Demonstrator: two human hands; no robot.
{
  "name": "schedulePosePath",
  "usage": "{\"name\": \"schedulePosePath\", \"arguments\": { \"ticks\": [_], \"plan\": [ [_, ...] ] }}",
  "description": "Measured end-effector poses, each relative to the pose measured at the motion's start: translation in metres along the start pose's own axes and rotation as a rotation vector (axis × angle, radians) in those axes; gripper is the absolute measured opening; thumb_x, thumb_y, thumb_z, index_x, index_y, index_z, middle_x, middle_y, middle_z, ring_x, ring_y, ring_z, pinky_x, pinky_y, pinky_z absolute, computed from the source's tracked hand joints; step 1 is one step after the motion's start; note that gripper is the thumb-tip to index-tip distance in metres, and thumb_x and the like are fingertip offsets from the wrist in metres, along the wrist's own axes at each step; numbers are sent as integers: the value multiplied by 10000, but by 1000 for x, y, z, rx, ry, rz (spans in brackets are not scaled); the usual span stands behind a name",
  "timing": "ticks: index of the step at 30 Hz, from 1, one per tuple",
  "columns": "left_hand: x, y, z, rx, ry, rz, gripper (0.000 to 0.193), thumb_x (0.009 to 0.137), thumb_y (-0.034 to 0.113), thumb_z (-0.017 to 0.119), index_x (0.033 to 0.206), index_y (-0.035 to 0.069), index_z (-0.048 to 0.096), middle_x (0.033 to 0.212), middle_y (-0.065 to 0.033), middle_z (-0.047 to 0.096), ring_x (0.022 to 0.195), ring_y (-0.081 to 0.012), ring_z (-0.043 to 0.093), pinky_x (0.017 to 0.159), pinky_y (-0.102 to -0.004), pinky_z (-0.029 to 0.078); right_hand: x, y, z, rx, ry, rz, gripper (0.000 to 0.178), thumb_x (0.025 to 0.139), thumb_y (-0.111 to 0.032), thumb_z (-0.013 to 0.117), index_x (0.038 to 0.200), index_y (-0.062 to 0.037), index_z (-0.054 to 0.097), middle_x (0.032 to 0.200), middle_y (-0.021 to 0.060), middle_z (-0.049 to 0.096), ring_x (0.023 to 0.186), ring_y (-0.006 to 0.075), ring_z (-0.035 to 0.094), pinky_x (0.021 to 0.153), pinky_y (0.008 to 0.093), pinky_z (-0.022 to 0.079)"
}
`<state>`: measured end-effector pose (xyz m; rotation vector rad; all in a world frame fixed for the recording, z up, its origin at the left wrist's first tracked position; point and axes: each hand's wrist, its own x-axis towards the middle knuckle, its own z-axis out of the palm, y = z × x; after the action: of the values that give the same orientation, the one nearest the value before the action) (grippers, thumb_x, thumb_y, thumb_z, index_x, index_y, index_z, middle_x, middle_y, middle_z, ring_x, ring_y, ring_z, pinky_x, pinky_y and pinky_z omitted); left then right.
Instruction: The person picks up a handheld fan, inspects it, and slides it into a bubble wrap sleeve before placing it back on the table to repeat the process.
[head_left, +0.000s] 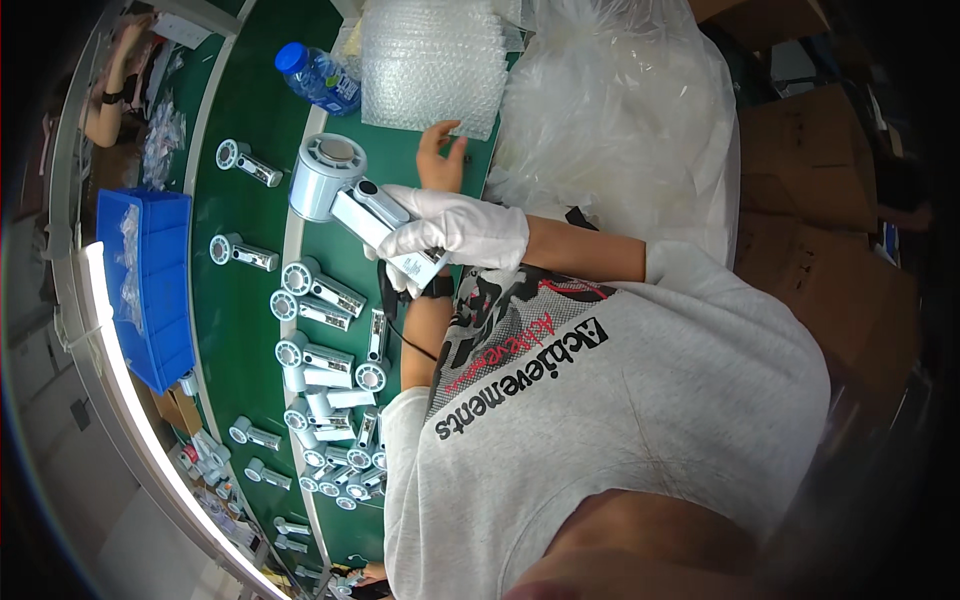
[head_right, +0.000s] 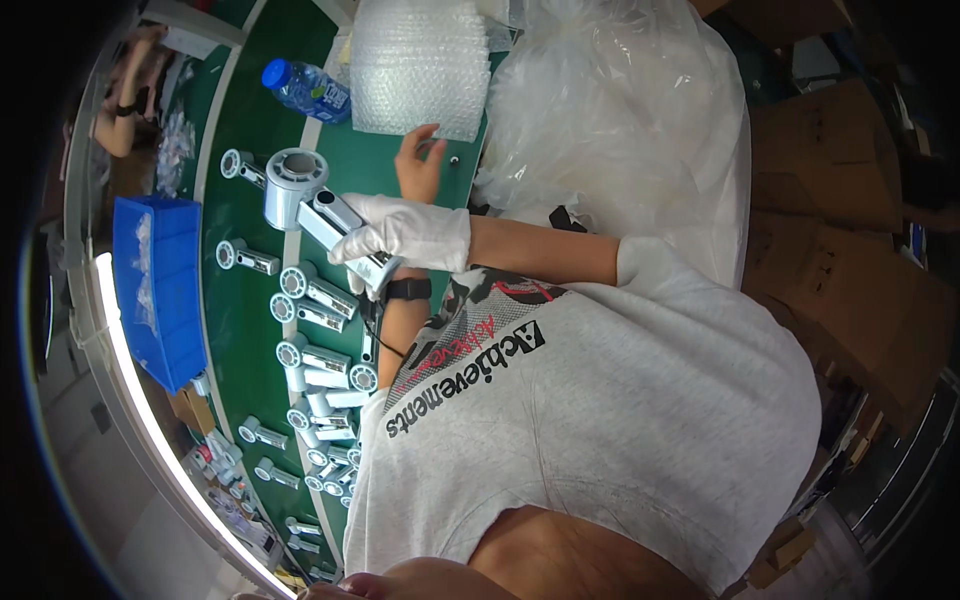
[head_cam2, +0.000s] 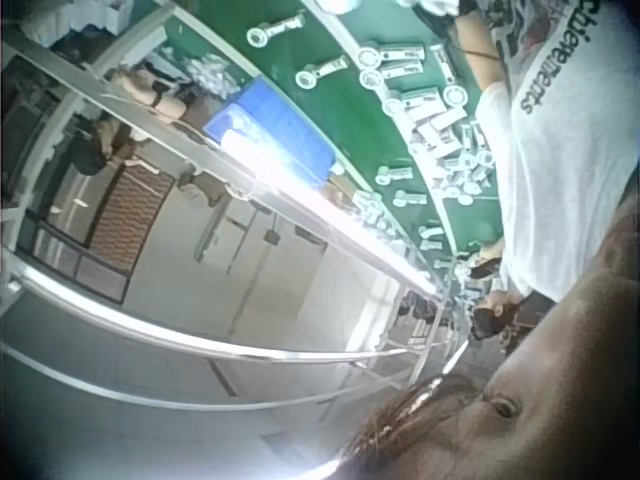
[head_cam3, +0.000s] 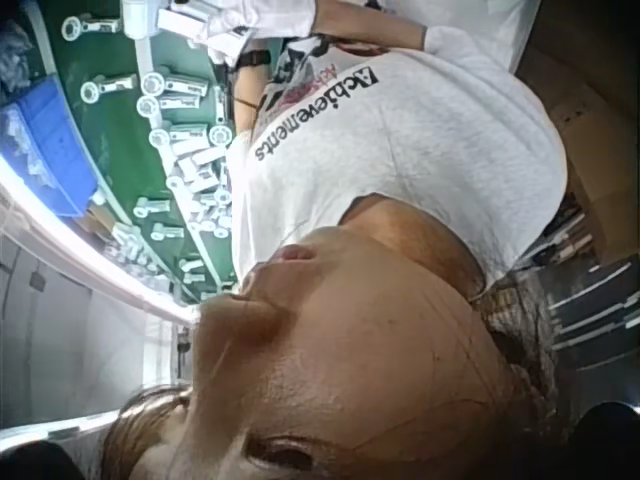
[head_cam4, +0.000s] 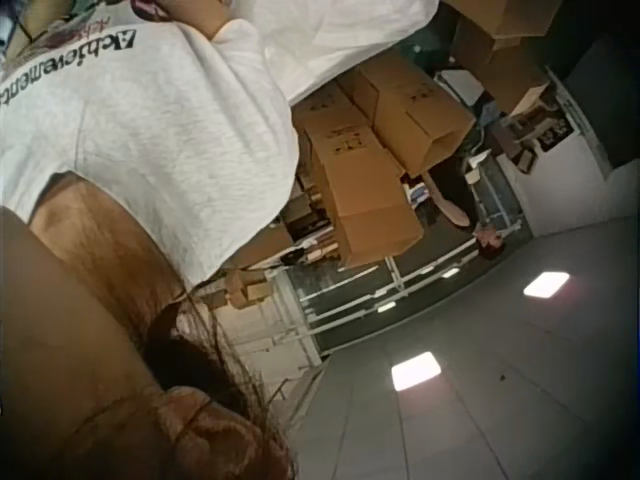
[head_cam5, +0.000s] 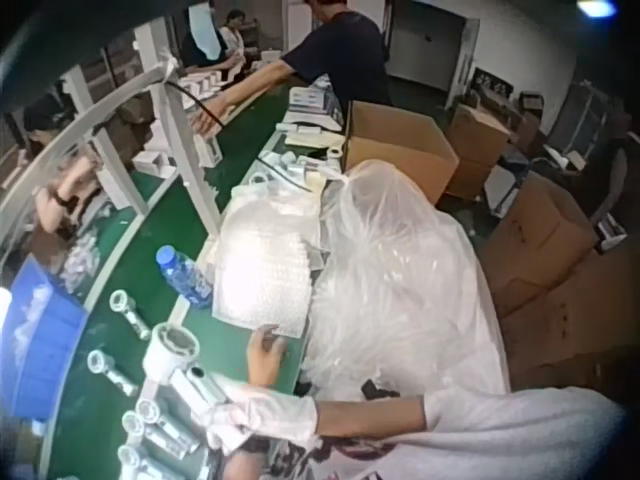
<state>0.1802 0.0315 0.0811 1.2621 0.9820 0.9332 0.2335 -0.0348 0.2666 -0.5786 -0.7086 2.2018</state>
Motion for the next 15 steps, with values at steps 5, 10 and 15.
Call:
{"name": "schedulePosePath", "arguments": {
  "ticks": [5,10,15],
  "plan": [
    [4,1,27,1010,58,321,592,684,375,642,1098,-3,452,1137,-171,455,945,-273,477,853,-352,361,-5,-18,6,182,-102,-85,434,811,-158,548,1172,-25,347,936,128,517,720,222,585,611,339,511],
    [-1,23,48,1507,109,-19,466,681,364,623,992,44,490,1059,-132,476,919,-279,457,841,-341,352,-14,-32,-2,319,-124,-106,436,819,-178,539,1182,-33,346,935,124,521,743,226,584,631,346,506],
    [10,-11,-10,1489,45,160,302,720,292,580,869,44,491,918,-121,509,854,-289,473,804,-375,379,-12,-36,-12,347,-61,-100,441,829,-247,524,1179,-36,357,907,109,540,756,229,586,637,349,498]
  ]
}}
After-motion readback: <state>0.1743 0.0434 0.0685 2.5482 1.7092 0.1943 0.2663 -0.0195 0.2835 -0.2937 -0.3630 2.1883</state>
